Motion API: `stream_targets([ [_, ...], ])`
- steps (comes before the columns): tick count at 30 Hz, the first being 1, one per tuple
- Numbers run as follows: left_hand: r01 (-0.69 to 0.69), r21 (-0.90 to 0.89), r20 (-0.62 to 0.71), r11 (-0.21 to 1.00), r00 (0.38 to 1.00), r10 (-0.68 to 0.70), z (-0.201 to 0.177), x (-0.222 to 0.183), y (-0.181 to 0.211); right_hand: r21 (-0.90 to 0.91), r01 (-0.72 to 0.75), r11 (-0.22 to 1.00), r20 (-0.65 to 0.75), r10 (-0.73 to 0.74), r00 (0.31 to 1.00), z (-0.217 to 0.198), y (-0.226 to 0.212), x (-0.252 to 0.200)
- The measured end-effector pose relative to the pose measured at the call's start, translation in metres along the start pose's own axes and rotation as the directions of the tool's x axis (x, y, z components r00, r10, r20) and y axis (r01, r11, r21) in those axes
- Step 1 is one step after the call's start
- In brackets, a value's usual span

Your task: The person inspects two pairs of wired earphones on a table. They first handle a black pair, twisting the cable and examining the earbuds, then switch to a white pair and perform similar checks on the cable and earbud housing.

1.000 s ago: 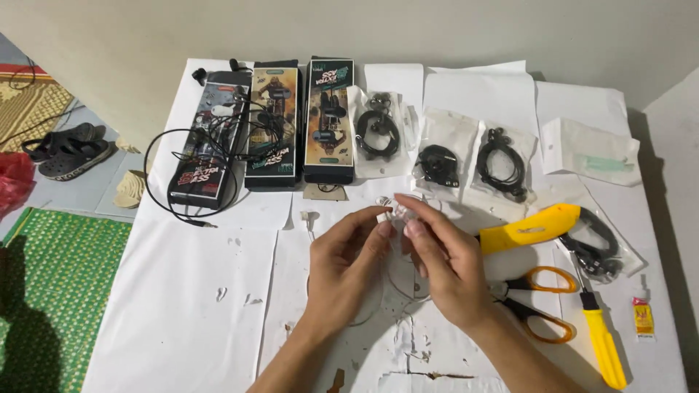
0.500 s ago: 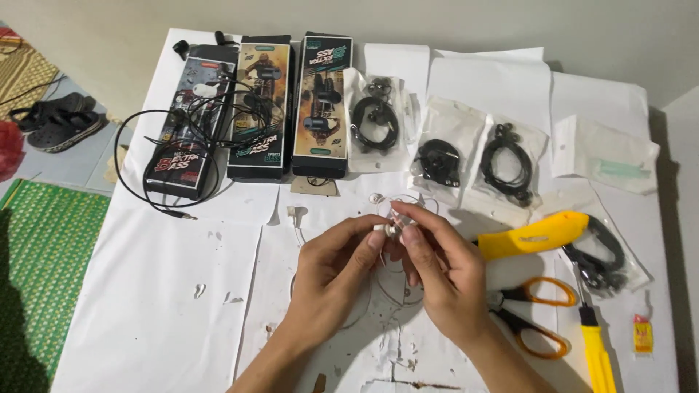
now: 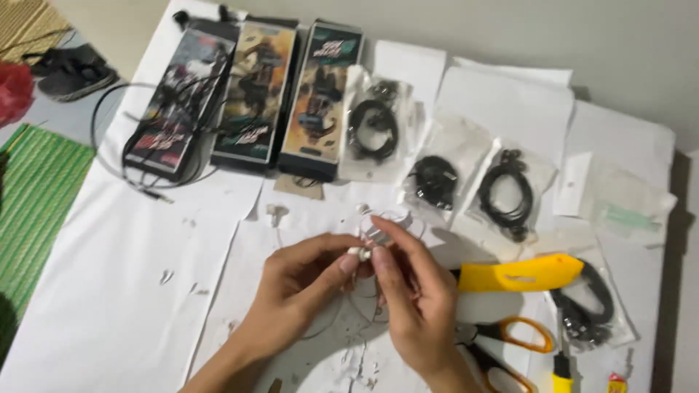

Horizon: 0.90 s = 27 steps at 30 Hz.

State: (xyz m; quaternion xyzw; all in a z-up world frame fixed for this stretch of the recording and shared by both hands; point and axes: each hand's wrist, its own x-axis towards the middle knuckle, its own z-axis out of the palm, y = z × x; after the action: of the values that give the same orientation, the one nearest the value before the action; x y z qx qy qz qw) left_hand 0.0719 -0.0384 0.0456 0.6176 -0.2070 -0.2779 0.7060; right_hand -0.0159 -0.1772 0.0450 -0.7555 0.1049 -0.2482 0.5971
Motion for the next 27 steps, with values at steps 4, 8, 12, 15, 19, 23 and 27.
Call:
stream_targets([
  [4,-0.034,-0.06,0.048,0.998,0.998,0.037,0.0,0.0,-0.001,0.001,-0.01,1.0,-0.001,0.01,1.0,0.0,0.003,-0.002],
  [8,-0.051,-0.103,0.026,0.993,0.998,0.054,0.0,0.001,-0.004,0.135,-0.048,0.99,0.018,0.046,0.999,-0.002,0.005,-0.002],
  [12,-0.154,-0.058,0.038,0.986,0.987,0.157,-0.003,-0.001,-0.003,0.097,0.009,0.995,0.01,-0.01,1.0,0.002,0.005,-0.004],
  [15,-0.289,-0.181,-0.055,0.94,0.957,0.284,0.004,-0.003,-0.015,0.049,0.163,0.985,-0.105,-0.157,0.982,0.01,0.017,-0.002],
  [19,-0.305,-0.196,-0.037,0.932,0.952,0.304,0.004,-0.009,-0.023,0.02,0.216,0.976,-0.14,-0.211,0.967,0.013,0.022,-0.011],
  [23,-0.286,-0.3,-0.038,0.91,0.957,0.288,0.006,0.001,-0.028,0.028,0.242,0.97,-0.17,-0.234,0.957,0.014,0.02,-0.006],
  [27,-0.209,-0.41,-0.04,0.888,0.977,0.211,0.008,0.004,-0.03,0.054,0.229,0.972,-0.195,-0.215,0.957,0.016,0.024,-0.005],
])
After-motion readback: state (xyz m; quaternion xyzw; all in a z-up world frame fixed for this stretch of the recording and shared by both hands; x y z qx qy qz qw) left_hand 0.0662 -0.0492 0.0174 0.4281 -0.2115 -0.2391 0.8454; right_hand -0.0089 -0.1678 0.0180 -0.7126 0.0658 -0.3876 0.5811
